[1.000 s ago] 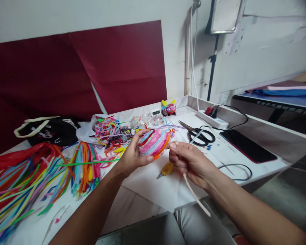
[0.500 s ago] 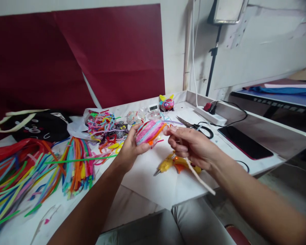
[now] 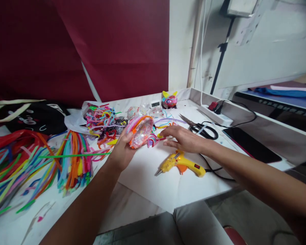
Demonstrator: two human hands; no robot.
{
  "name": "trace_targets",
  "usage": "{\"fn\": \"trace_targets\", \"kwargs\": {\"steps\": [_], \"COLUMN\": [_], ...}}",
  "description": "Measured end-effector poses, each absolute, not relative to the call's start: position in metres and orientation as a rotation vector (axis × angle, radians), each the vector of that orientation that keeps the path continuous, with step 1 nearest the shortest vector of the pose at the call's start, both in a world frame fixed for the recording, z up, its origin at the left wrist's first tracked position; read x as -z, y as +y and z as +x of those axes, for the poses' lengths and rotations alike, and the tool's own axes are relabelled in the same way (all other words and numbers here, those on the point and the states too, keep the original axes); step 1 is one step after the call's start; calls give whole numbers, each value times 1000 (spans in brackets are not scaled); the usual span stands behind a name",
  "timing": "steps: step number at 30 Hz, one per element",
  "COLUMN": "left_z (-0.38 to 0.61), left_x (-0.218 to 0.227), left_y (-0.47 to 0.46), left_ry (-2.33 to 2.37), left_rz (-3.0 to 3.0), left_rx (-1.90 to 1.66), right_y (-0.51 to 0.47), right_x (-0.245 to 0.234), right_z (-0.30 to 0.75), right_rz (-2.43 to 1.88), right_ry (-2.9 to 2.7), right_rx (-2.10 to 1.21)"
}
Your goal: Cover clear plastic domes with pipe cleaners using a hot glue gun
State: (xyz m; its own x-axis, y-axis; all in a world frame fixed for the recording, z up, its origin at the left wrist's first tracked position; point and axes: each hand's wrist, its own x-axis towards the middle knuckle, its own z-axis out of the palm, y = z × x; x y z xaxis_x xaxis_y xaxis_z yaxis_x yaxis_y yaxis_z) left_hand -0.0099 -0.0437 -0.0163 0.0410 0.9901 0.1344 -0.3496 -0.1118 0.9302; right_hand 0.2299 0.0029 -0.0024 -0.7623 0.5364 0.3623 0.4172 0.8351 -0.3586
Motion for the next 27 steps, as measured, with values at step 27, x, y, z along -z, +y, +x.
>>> {"fn": "trace_targets", "kwargs": {"steps": [27], "left_z": [-7], "left_x": [21], "left_y": [-44], "left_ry": [892], "left_rz": [980], "left_rx": [-1401], "right_y": [-57], "right_x": [20], "right_z": [272], "right_rz": [-1527], "right_ry": [-2588], "right_rx": [-784]}}
